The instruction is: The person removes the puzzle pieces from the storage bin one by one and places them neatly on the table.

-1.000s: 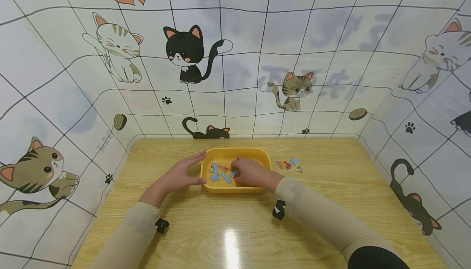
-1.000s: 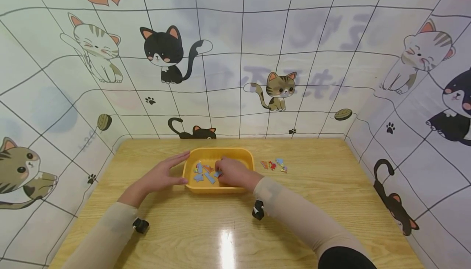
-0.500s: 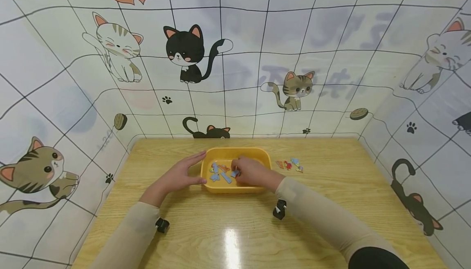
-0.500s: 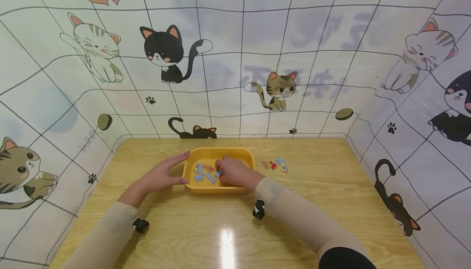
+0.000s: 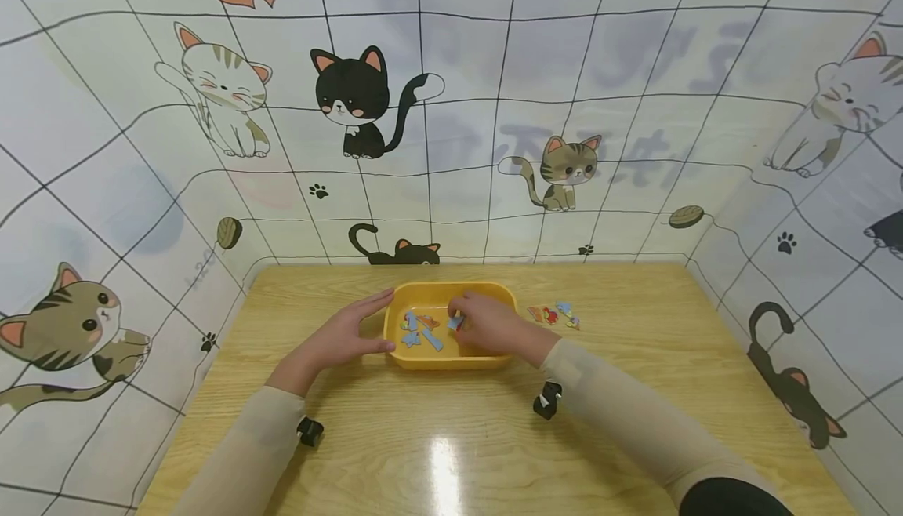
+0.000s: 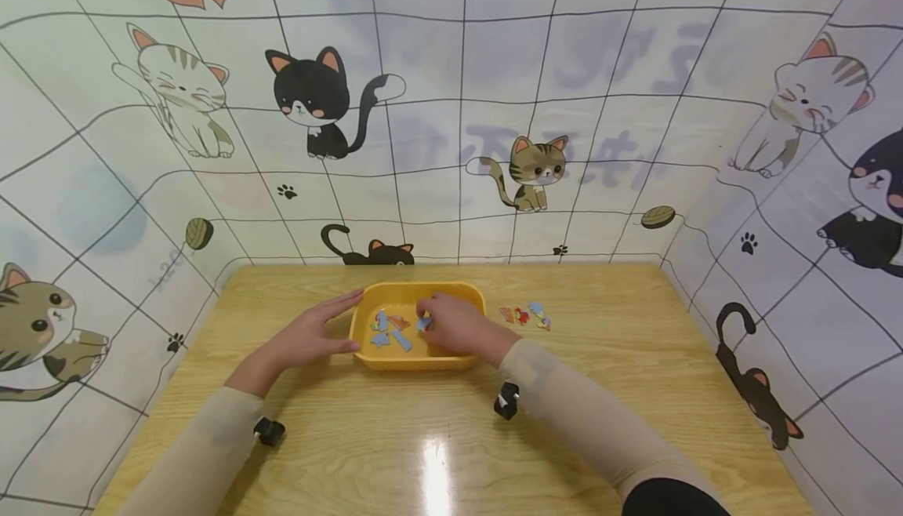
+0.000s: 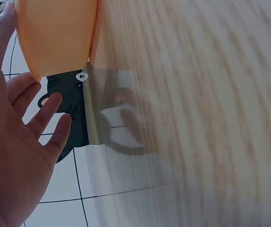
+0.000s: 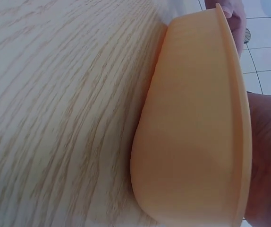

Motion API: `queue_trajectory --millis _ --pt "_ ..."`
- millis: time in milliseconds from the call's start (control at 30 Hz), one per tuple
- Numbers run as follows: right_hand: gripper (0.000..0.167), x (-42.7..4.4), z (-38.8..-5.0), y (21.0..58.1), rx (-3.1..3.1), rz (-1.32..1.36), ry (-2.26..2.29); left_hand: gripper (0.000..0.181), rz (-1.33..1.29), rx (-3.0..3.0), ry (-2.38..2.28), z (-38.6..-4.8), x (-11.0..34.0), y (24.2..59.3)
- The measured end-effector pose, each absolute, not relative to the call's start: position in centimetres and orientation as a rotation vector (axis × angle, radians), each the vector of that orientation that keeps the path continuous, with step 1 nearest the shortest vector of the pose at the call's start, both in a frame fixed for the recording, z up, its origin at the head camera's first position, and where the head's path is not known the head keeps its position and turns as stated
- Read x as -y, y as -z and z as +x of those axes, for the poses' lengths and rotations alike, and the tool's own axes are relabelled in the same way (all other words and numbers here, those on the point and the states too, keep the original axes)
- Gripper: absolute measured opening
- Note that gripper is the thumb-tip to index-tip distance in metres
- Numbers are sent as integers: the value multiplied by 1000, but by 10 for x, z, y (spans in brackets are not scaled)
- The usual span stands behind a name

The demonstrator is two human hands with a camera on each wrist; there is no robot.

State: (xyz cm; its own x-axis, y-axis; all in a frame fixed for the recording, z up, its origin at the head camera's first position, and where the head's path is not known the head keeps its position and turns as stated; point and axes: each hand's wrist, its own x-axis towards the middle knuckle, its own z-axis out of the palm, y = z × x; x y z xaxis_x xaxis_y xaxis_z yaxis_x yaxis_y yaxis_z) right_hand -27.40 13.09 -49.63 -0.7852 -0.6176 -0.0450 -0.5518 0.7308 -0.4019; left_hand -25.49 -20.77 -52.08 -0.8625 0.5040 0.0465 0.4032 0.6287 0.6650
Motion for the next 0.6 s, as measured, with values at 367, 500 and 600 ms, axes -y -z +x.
queue_trajectory --millis 367,500,600 --pt "37 -155 -272 488 -2822 -997 576 99 752 -2704 -1055 -253 207 519" --pt "36 -166 -268 479 -2837 -999 615 98 757 -2699 -1063 -252 206 516" --pt "37 -175 -268 475 -2852 -1001 650 98 767 -2700 -1060 -252 206 516"
